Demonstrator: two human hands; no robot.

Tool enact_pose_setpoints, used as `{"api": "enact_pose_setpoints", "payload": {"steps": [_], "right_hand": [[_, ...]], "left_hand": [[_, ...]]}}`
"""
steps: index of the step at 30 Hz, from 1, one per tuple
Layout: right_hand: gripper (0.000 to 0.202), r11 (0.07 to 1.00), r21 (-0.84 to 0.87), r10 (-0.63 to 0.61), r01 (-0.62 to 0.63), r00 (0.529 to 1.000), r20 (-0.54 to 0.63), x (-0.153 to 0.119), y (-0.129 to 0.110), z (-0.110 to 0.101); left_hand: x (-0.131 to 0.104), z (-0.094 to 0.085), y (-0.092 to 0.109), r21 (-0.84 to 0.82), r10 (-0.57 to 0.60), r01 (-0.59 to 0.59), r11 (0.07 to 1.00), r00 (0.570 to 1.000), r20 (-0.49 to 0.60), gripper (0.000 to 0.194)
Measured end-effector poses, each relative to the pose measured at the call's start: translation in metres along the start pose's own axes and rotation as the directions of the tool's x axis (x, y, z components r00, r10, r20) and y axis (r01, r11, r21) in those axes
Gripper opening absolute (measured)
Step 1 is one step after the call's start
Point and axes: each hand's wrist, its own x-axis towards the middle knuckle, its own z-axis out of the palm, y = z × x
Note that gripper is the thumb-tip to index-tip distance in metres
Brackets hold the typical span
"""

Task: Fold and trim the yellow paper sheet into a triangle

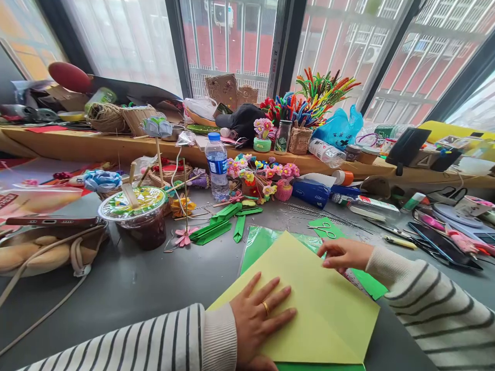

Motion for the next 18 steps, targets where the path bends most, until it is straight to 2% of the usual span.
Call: {"api": "enact_pose_setpoints", "payload": {"steps": [3,5,7,8,11,14,18], "right_hand": [[0.034,0.998,-0.056,-0.045,0.041,0.996,-0.075,-0.019,0.009,0.008],[0.03,0.986,-0.148,-0.105,0.076,0.974,-0.201,-0.033,0.007,0.014],[0.026,0.978,-0.195,-0.147,0.074,0.91,-0.389,-0.047,0.003,0.021],[0.026,0.983,-0.167,-0.147,0.075,0.868,-0.475,-0.054,0.001,0.025],[0.027,0.988,0.029,-0.103,0.154,0.775,-0.624,-0.069,0.003,0.039],[0.04,0.911,0.304,-0.023,0.278,0.771,-0.637,-0.073,0.02,0.055],[0.038,0.845,0.396,-0.077,0.36,0.815,-0.575,-0.062,0.037,0.078]], "left_hand": [[0.0,0.012,0.006,0.063,-0.071,0.077,0.995,0.993,-0.093,0.071],[0.003,0.019,0.011,0.102,-0.118,0.136,0.985,0.98,-0.159,0.073],[0.006,0.024,0.015,0.136,-0.15,0.181,0.974,0.965,-0.216,0.076],[0.007,0.026,0.016,0.15,-0.156,0.195,0.969,0.959,-0.238,0.077],[0.008,0.029,0.015,0.181,-0.145,0.201,0.963,0.949,-0.281,0.078],[0.006,0.03,0.013,0.197,-0.131,0.193,0.961,0.948,-0.289,0.078],[0.004,0.026,0.01,0.199,-0.118,0.173,0.965,0.959,-0.259,0.076]]}}
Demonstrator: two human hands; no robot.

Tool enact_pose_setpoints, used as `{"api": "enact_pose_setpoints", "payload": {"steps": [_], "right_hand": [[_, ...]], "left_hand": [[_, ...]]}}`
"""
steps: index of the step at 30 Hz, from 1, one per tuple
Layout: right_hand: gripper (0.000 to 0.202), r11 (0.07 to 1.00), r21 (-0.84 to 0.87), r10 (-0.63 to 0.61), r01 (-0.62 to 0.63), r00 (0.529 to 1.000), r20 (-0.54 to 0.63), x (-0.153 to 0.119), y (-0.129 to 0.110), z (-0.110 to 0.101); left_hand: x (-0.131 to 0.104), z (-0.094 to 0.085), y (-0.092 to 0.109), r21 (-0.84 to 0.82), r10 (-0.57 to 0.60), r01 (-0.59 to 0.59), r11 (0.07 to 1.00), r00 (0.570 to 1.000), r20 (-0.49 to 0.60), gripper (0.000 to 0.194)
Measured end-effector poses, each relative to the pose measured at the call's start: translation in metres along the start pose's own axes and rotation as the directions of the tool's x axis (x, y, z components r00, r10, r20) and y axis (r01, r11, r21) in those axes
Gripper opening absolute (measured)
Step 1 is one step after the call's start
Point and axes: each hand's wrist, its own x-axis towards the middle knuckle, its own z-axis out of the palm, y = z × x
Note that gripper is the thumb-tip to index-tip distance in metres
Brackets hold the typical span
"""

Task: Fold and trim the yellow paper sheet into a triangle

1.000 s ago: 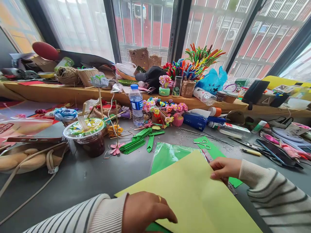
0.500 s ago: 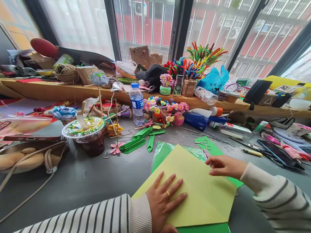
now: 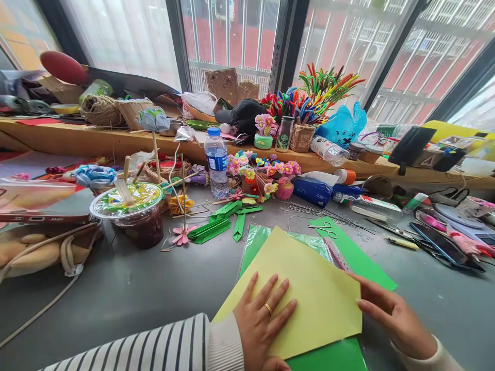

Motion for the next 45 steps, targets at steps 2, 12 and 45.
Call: {"api": "enact_pose_setpoints", "payload": {"steps": [2,12,45], "right_hand": [[0.043,0.998,0.047,-0.044,0.043,0.999,0.021,-0.001,0.007,0.008],[0.048,0.864,-0.393,-0.314,0.314,0.947,0.067,-0.018,0.015,0.026],[0.052,0.075,-0.698,-0.575,0.713,0.602,0.554,-0.012,0.007,0.053]], "left_hand": [[0.0,-0.004,-0.002,-0.004,0.019,-0.019,1.0,0.999,0.036,0.074],[0.01,-0.029,-0.027,-0.06,0.147,-0.137,0.989,0.96,0.239,0.062],[-0.011,-0.065,-0.053,-0.178,-0.098,0.105,0.978,0.994,0.051,0.031]]}}
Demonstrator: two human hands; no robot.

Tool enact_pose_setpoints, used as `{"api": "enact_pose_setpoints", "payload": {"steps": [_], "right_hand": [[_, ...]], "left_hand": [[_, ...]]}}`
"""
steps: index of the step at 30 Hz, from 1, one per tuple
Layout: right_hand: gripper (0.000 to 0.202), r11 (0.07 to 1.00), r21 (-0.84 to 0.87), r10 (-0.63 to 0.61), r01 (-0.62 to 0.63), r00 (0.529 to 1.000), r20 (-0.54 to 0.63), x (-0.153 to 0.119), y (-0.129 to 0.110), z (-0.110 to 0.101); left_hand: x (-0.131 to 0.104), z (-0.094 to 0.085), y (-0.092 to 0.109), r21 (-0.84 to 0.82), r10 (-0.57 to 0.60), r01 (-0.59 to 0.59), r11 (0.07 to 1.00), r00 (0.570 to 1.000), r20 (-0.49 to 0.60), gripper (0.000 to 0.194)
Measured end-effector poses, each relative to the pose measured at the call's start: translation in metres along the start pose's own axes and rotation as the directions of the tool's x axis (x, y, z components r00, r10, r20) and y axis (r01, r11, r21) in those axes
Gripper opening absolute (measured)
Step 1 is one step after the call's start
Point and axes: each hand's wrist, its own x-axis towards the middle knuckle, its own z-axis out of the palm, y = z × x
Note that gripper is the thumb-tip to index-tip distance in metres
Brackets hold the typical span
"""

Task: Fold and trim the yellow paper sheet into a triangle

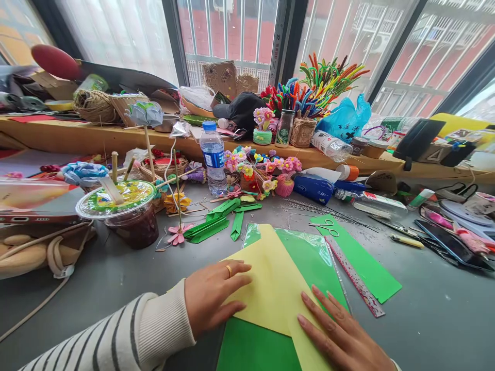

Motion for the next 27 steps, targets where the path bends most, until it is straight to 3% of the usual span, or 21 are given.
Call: {"api": "enact_pose_setpoints", "payload": {"steps": [3,6,10,13,19,23,27], "right_hand": [[0.05,0.992,0.12,0.056,-0.048,0.996,-0.067,-0.001,0.007,0.001],[0.053,0.919,0.292,0.302,-0.266,0.949,-0.086,-0.006,0.009,0.002],[0.049,0.748,0.403,0.591,-0.527,0.805,-0.043,-0.019,0.008,0.002],[0.047,0.541,0.535,0.722,-0.648,0.684,0.099,-0.023,0.008,-0.001],[0.051,0.207,0.74,0.803,-0.639,0.543,0.244,-0.01,0.012,-0.01],[0.039,0.151,0.741,0.829,-0.654,0.492,0.266,-0.001,0.03,-0.023],[0.025,0.056,0.799,0.837,-0.598,0.465,0.29,0.011,0.053,-0.031]], "left_hand": [[-0.005,0.004,0.003,0.047,0.05,-0.053,0.998,0.997,0.054,0.05],[-0.008,0.012,0.004,0.073,0.055,-0.063,0.995,0.992,0.11,0.065],[-0.008,0.015,0.001,0.088,0.049,-0.059,0.994,0.992,0.117,0.066],[-0.008,0.013,0.003,0.07,0.044,-0.048,0.996,0.997,0.061,0.058],[-0.006,0.01,0.012,-0.078,0.006,-0.015,0.997,0.993,-0.117,0.035],[0.011,-0.009,-0.005,-0.235,-0.13,0.076,0.969,0.967,-0.221,0.031],[0.031,-0.033,-0.03,-0.549,-0.388,0.225,0.805,0.899,-0.202,0.029]]}}
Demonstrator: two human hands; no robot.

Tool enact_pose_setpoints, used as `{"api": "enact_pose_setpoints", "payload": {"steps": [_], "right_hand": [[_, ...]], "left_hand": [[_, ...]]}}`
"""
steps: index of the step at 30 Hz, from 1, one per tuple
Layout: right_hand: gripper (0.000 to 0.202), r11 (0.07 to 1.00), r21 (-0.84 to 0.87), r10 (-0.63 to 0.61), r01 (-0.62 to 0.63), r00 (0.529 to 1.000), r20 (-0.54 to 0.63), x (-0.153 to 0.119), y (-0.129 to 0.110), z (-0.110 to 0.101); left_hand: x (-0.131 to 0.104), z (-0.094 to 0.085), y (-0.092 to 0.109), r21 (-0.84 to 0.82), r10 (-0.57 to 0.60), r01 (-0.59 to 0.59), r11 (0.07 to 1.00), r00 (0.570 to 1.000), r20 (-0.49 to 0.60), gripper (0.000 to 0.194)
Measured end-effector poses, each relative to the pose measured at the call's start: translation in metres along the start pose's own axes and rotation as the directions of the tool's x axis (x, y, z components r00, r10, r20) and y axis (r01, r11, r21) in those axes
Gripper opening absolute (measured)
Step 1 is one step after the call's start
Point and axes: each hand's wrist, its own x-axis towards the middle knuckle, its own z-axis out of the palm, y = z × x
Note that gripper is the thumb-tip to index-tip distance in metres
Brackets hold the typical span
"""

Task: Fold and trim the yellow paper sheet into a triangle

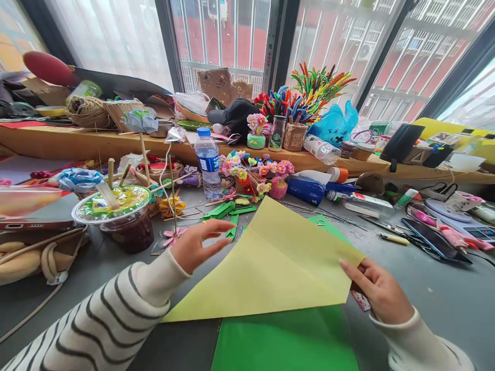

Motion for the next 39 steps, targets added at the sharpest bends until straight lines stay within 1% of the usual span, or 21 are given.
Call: {"api": "enact_pose_setpoints", "payload": {"steps": [1,3,4,5,7,10,12,15,18,23,27,30,34,39], "right_hand": [[0.023,0.999,0.035,0.006,-0.006,1.0,0.008,0.006,-0.003,-0.001],[0.022,0.994,0.107,0.017,-0.022,0.999,0.048,0.016,-0.009,0.0],[0.022,0.988,0.15,0.019,-0.031,0.997,0.08,0.021,-0.011,0.001],[0.022,0.98,0.194,0.019,-0.04,0.994,0.11,0.025,-0.013,0.002],[0.024,0.962,0.264,0.024,-0.063,0.989,0.145,0.033,-0.016,0.005],[0.025,0.943,0.321,0.048,-0.09,0.99,0.135,0.045,-0.014,0.012],[0.026,0.924,0.368,0.058,-0.105,0.989,0.137,0.051,-0.01,0.017],[0.027,0.899,0.42,0.068,-0.121,0.988,0.139,0.058,-0.004,0.022],[0.029,0.895,0.425,0.085,-0.133,0.988,0.131,0.061,0.001,0.024],[0.033,0.894,0.409,0.135,-0.184,0.98,0.145,0.055,0.006,0.023],[0.026,0.904,0.37,0.159,-0.214,0.972,0.174,0.049,0.008,0.026],[0.022,0.905,0.364,0.165,-0.221,0.97,0.177,0.049,0.009,0.026],[0.021,0.898,0.377,0.161,-0.226,0.967,0.195,0.05,0.009,0.027],[0.024,0.88,0.418,0.129,-0.224,0.961,0.243,0.048,0.01,0.028]], "left_hand": [[0.007,-0.003,-0.001,-0.07,-0.07,0.07,0.995,0.998,0.005,0.032],[0.017,-0.004,-0.005,-0.222,-0.187,0.201,0.954,0.979,0.084,0.042],[0.021,-0.002,-0.007,-0.264,-0.216,0.243,0.933,0.968,0.125,0.045],[0.024,0.0,-0.009,-0.295,-0.236,0.276,0.915,0.958,0.164,0.046],[0.028,0.005,-0.013,-0.319,-0.257,0.321,0.892,0.939,0.227,0.043],[0.029,0.006,-0.017,-0.351,-0.286,0.393,0.85,0.904,0.319,0.032],[0.027,0.004,-0.018,-0.362,-0.302,0.427,0.829,0.885,0.354,0.025],[0.025,0.001,-0.02,-0.372,-0.327,0.462,0.805,0.869,0.371,0.019],[0.025,0.003,-0.022,-0.392,-0.355,0.49,0.779,0.859,0.37,0.019],[0.026,0.013,-0.029,-0.47,-0.393,0.494,0.731,0.869,0.302,0.022],[0.026,0.017,-0.031,-0.519,-0.399,0.492,0.699,0.871,0.288,0.02],[0.024,0.02,-0.031,-0.543,-0.371,0.492,0.68,0.87,0.323,0.023],[0.021,0.029,-0.03,-0.558,-0.311,0.499,0.663,0.861,0.402,0.03],[0.02,0.039,-0.027,-0.574,-0.282,0.505,0.645,0.855,0.435,0.029]]}}
